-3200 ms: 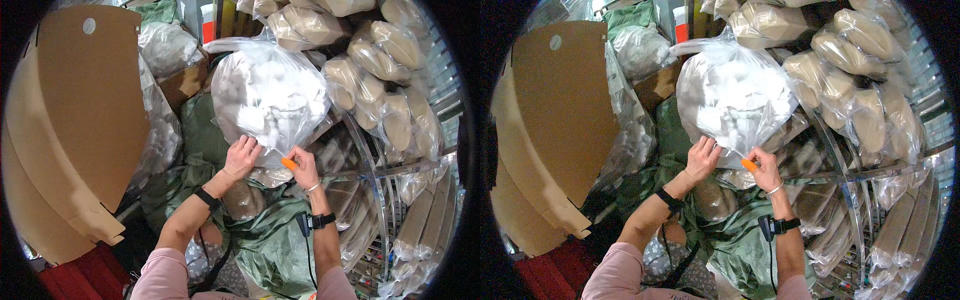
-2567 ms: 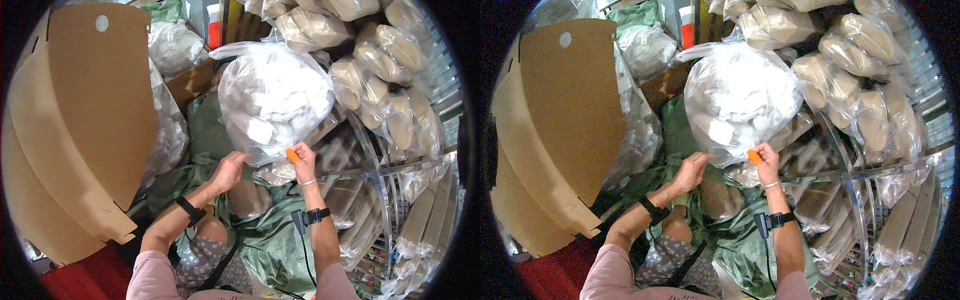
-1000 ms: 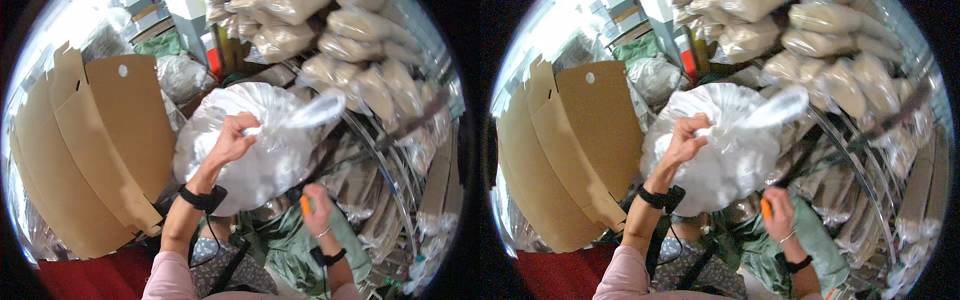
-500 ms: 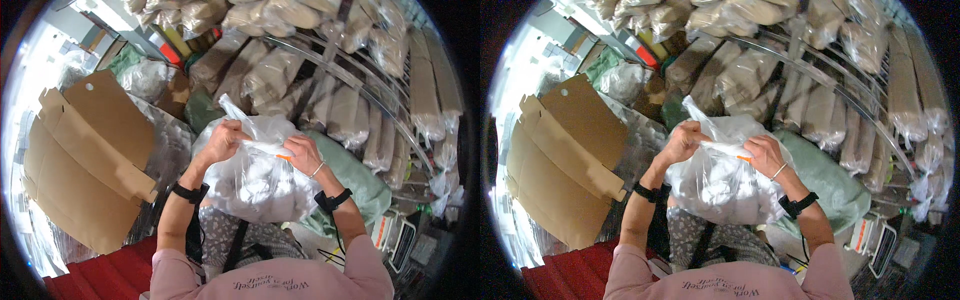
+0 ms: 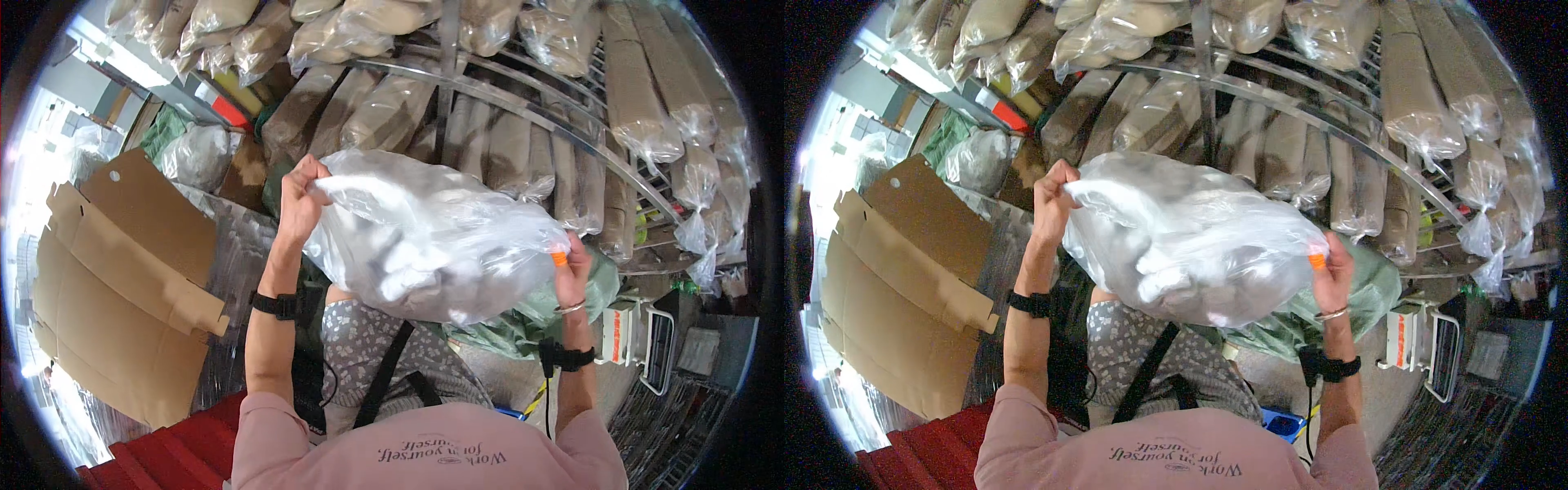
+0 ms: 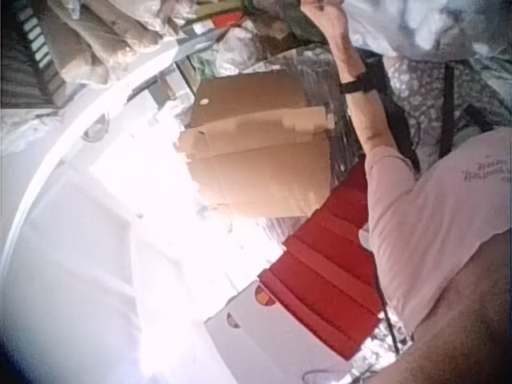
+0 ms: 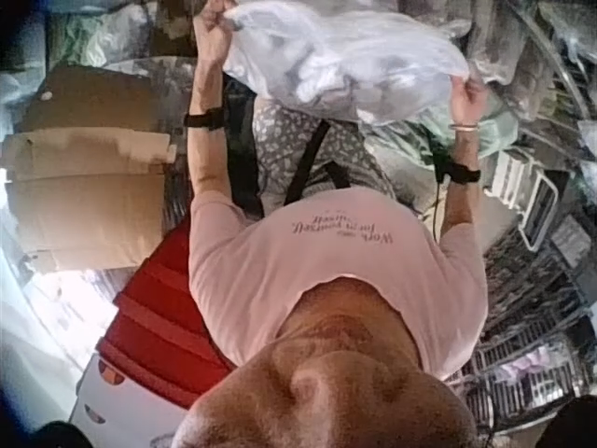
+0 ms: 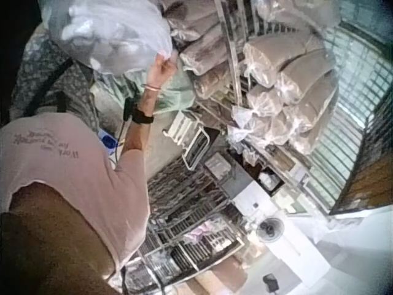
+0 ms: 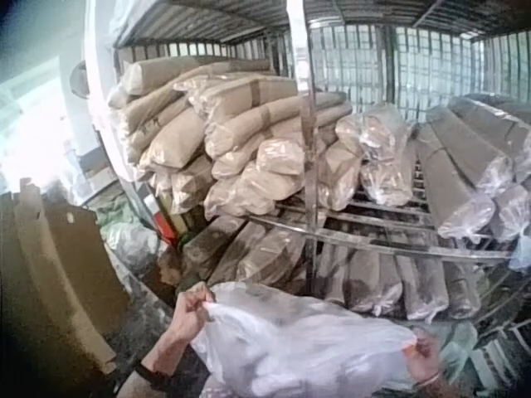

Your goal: Organizing and sorting shoe components and materials in a storage area.

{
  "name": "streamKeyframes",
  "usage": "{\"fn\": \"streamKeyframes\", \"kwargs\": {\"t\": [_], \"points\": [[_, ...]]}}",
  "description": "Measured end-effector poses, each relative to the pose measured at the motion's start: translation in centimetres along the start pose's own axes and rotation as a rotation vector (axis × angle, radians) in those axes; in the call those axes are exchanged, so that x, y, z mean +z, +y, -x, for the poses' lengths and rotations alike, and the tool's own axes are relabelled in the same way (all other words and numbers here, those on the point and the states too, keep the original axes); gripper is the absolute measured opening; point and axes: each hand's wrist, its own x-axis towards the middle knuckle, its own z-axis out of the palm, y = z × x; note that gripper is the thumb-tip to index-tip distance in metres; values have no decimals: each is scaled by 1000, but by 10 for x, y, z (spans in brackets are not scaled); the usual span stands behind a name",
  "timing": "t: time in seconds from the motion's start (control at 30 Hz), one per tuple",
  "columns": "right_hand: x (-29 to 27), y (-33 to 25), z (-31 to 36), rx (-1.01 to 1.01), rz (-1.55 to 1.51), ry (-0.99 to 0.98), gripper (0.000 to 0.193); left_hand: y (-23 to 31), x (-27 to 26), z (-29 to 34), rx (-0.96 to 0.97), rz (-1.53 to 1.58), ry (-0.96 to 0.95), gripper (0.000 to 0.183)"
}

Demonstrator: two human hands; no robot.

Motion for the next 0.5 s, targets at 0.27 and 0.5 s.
{"fn": "streamKeyframes", "kwargs": {"t": [0.27, 0.5], "points": [[54, -4, -7, 135, -374, -45, 8, -20, -24, 24, -397, 187, 372, 18], [91, 41, -3, 240, -375, -326, 12, -39, -63, 45, -537, 179, 510, 20]]}}
